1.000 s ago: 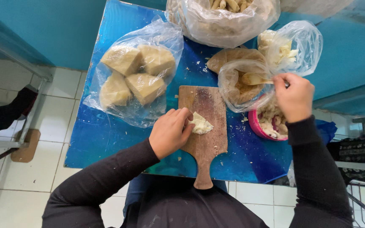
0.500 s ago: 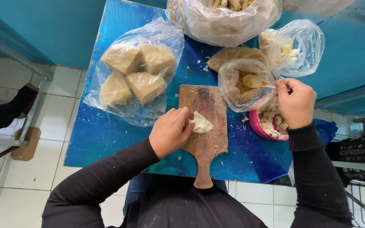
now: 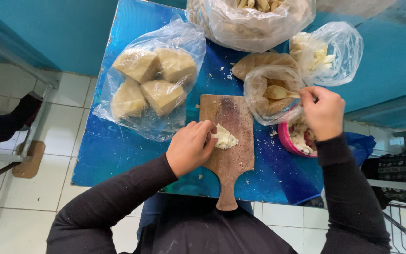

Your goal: The person pinches off pieces of dough and rolls and shapes them by hand on a small wooden board, then places the finished dough pieces into a plastic bag with other shaped pieces. They repeat this cycle, occasionally reaching into the dough bag for more material.

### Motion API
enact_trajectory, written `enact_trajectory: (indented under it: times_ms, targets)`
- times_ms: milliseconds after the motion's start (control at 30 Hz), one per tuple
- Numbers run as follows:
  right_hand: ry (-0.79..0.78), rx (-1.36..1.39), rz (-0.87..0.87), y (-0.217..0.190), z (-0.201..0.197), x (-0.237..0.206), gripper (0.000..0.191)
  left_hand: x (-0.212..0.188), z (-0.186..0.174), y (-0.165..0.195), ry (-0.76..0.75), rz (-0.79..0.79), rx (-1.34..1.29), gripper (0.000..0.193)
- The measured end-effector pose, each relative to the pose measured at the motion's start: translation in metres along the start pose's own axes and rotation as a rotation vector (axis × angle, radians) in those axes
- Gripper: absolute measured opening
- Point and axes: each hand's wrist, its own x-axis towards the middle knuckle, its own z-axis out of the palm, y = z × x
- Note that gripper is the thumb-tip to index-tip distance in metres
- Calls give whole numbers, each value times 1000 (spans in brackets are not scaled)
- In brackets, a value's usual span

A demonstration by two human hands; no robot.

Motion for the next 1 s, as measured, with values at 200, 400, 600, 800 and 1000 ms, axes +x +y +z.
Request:
enact_trajectory:
  times_ms: [200,400,600,800,1000]
  targets:
    - [-32,124,6,4,-23,-9,17,-1,-3,1,1,35,-2,21]
    - [-120,440,267,-20,-22,-46,18,-1,-9,0,-66,-9,-51,25]
    - [-280,422,93,-59,15,-86,18,0,-10,-2,-80,-24,-74,28]
    - [-108,87,-545,-81,18,-113,27,0,-10,0,-51,-57,-107,27]
    - [-8,-224,-1066,-79,9,-118,51,-1,-9,3,-26,-71,-135,28]
